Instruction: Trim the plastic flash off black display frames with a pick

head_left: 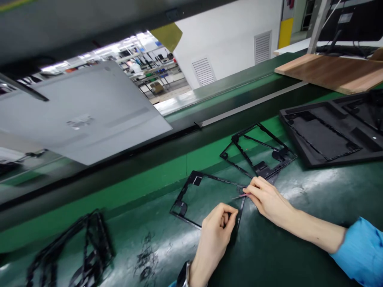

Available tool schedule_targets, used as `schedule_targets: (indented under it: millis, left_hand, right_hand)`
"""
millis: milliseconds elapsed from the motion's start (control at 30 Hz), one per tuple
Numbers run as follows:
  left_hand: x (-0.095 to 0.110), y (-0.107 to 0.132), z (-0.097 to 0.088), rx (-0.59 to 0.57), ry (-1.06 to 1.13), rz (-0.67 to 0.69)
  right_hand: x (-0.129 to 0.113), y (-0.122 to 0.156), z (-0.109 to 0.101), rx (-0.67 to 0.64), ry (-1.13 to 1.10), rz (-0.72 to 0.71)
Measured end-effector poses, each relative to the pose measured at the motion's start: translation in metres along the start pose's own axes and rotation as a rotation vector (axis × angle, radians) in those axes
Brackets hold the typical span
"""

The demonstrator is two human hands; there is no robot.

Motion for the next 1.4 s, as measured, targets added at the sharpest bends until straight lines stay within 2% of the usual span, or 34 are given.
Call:
schedule_targets:
  millis: [133, 233, 333, 533, 767, 1067, 1400]
  left_hand:
    - [0.008, -0.008, 0.003, -0.017, 0.021, 0.119]
    - [0.013, -0.025, 0.002, -0.092, 0.020, 0.195]
    - [0.011, -0.035, 0.002, -0.178, 0.026, 0.209]
    - [-0.006, -0.031, 0.007, -0.174, 0.079, 0.310]
    - [-0.012, -0.032, 0.004, -0.256, -0.053, 0.492]
    - [-0.009, -0.029, 0.006, -0.323, -0.089, 0.493]
    - [-0.007, -0.029, 0.003, -0.225, 0.031, 0.435]
  right_hand:
    - [-0.001, -0.001, -0.002, -0.002, -0.015, 0.000]
    - [-0.002, -0.003, -0.002, -0.001, -0.010, 0.004]
    - [-0.002, -0.003, -0.001, 0.003, 0.005, 0.015]
    - [-0.001, -0.001, 0.002, -0.013, 0.039, 0.006]
    - [-0.003, -0.001, 0.004, -0.028, 0.075, 0.005]
    - [-0.002, 0.000, 0.003, -0.011, 0.104, -0.027]
    - [0.000, 0.000, 0.003, -0.012, 0.072, -0.021]
Point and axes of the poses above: each hand's wrist, its own y-axis away from the middle knuckle, its own z-axis out of the palm, x = y × z, the point moved 1 cm from there along -y, towards the middle knuckle, and after that the axes turned 13 degrees about x, right-handed, at the moved point
